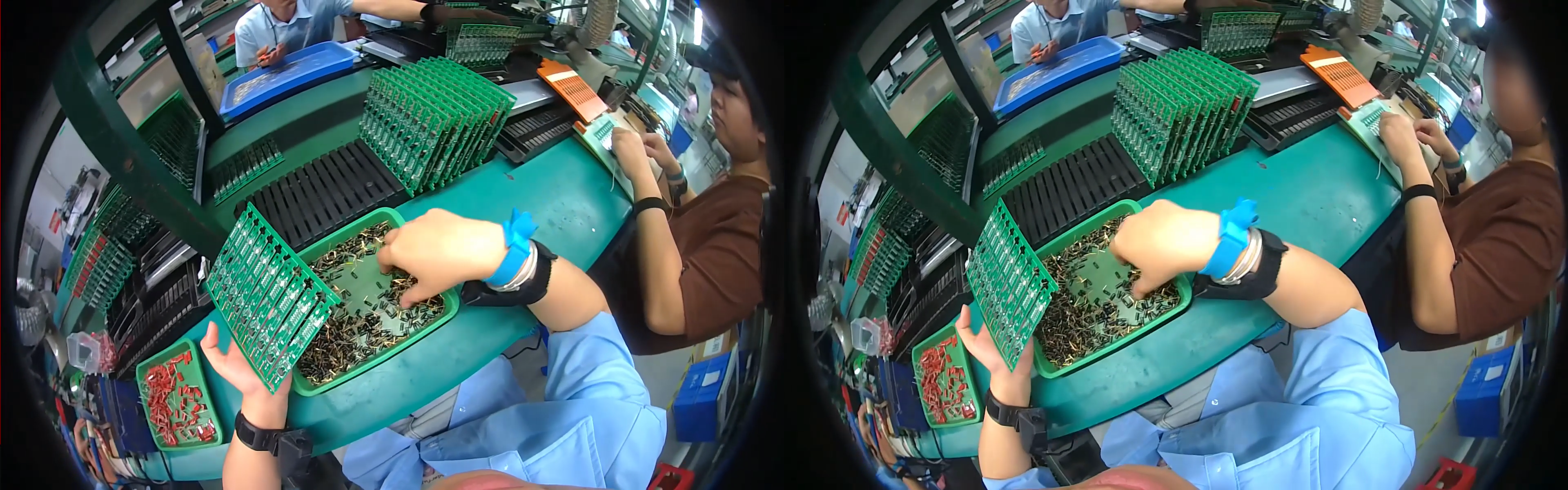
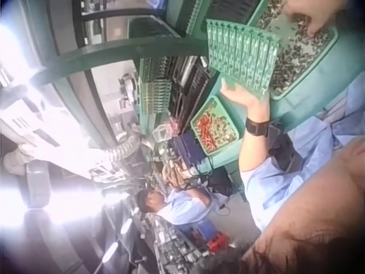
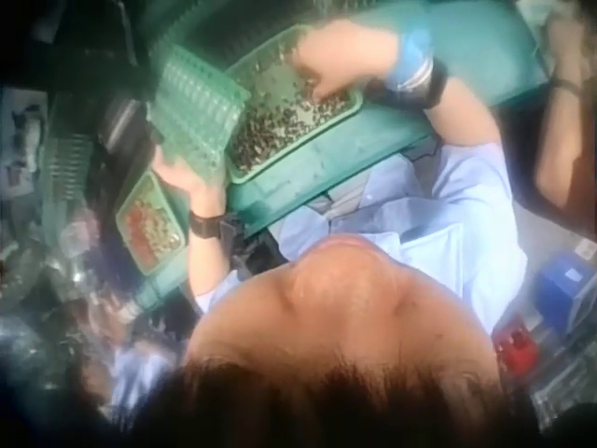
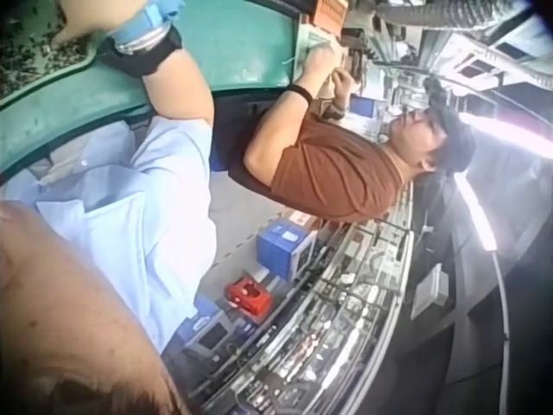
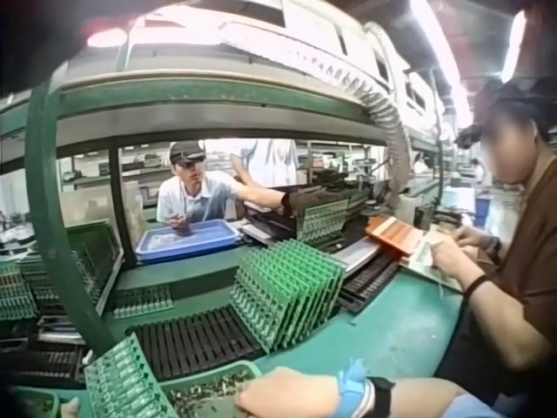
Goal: Assembling electronic components onto printed circuit boards at a production station.
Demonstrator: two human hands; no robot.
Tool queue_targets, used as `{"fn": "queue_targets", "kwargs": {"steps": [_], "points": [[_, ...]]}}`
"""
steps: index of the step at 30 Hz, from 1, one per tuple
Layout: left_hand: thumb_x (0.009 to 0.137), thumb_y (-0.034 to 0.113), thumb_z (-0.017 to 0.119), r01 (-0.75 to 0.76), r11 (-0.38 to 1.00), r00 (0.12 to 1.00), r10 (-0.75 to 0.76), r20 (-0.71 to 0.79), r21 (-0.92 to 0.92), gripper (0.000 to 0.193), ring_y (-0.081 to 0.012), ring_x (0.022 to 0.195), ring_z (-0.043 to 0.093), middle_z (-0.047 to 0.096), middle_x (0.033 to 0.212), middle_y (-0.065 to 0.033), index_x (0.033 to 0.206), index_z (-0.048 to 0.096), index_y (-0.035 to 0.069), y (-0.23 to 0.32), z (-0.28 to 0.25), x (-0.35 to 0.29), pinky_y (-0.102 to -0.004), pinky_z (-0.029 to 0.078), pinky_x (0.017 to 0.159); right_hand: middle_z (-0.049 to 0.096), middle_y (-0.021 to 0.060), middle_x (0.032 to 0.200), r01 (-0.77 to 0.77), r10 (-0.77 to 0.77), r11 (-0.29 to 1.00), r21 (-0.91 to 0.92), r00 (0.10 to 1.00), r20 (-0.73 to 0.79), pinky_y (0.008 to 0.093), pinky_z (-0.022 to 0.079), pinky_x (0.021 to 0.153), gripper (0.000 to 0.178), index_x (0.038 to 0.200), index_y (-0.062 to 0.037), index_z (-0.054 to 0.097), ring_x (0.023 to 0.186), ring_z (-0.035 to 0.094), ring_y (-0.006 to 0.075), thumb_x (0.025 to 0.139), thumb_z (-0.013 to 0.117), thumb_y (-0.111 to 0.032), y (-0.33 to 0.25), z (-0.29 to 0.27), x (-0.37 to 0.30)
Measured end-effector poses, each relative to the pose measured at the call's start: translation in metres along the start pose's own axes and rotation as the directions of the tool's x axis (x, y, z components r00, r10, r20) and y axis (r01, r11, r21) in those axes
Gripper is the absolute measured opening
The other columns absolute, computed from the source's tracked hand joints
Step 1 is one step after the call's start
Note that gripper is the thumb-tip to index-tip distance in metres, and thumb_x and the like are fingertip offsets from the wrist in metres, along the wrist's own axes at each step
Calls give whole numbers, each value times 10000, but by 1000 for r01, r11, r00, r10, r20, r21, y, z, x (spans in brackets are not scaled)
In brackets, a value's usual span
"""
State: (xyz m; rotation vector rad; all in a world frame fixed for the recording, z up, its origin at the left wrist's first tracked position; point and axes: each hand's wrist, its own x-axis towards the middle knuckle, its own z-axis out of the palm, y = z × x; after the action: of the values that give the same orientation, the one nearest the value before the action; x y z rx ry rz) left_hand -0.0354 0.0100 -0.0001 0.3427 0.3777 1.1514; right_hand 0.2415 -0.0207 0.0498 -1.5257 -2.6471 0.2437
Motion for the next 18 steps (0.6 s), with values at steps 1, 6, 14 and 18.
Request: {"fn": "queue_targets", "kwargs": {"steps": [1,6,14,18], "points": [[816,432,436,10,1000,1000,-10,-10,5,569,-330,1048,531,537,1183,-171,1194,484,10,-1,2,0,-450,407,936,614,95,834,1,2,999,-54,998,60,398,498,636,298,894,-61,623,753,614,304,703,684,-281,-2,3,2],[834,427,436,18,997,999,-14,-48,79,528,-297,997,561,576,1128,-146,1150,517,13,-3,-1,1,-416,417,924,614,96,816,25,-16,995,-92,995,94,392,495,629,255,855,-61,627,743,616,288,682,700,-235,-5,7,8],[830,378,438,94,975,995,-87,-40,204,464,-281,977,577,592,1102,-128,1122,535,31,-6,2,0,-401,438,900,620,91,755,67,-62,995,71,996,-68,387,492,608,135,818,-83,657,738,616,279,740,643,-192,-6,8,14],[834,380,434,99,973,995,-94,-30,208,467,-284,972,581,593,1103,-134,1115,538,22,-3,0,0,-402,441,898,622,84,767,105,-97,992,76,990,-98,384,493,608,135,845,-95,664,739,615,282,766,616,-193,-4,7,17]]}}
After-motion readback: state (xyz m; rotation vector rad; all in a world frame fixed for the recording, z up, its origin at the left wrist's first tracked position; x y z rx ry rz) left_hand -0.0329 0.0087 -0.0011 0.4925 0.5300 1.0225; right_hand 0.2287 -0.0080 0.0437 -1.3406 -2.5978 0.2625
